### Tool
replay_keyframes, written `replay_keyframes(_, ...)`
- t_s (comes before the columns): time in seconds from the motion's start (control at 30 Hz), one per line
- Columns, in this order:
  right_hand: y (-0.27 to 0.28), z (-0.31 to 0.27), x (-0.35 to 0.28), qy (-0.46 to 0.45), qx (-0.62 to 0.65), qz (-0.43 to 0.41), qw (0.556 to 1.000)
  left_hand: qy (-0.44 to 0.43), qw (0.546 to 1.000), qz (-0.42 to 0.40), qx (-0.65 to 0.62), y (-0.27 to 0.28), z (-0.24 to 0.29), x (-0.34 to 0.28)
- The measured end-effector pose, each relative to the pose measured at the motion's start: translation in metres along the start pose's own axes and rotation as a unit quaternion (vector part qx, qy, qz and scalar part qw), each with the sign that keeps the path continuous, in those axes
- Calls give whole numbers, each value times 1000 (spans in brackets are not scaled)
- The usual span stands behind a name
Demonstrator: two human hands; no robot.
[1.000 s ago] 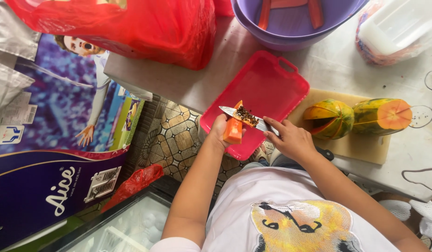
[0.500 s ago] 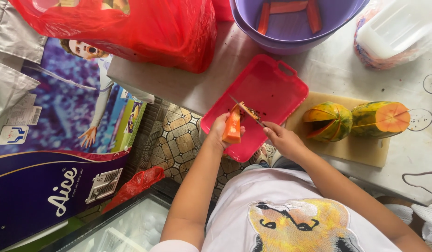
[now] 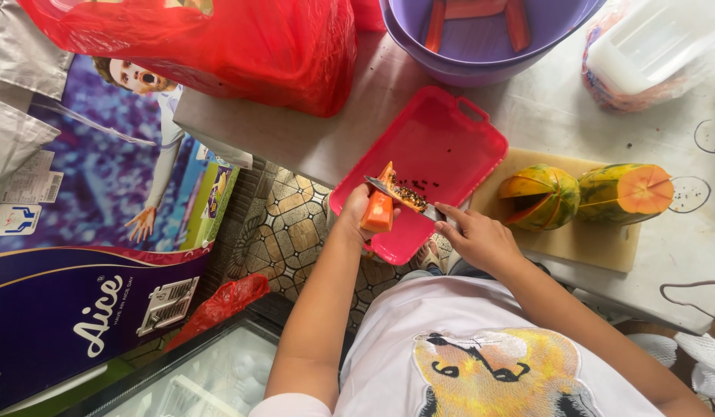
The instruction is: Cutting and peeling a papaya on a cutting board using a knife
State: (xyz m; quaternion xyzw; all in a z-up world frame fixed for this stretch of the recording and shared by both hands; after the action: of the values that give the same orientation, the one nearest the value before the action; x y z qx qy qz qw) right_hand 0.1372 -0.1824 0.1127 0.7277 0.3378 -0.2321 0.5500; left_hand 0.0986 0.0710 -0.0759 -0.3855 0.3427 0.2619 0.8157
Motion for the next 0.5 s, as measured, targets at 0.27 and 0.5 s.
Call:
replay_keyframes(0.27,-14,13,13,-4,-26,46,999,30,1000,0,2,-2,-1,-7)
replay_keyframes(0.5,-22,17,17,-6,-45,108,993,47,999,-3,-3,-14,-1,-21)
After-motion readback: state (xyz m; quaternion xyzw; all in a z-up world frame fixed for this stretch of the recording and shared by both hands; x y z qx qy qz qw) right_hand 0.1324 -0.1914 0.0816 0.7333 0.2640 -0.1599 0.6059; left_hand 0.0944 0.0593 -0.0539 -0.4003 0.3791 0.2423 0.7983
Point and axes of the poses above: each hand's wrist, its own x-axis towards the middle knuckle, its own y-axis out of the back of the hand, z = x × y, the point moved 1 cm from there along x, towards the middle knuckle, and after that the axes turned 13 degrees about -y, right-handed, at the moved point
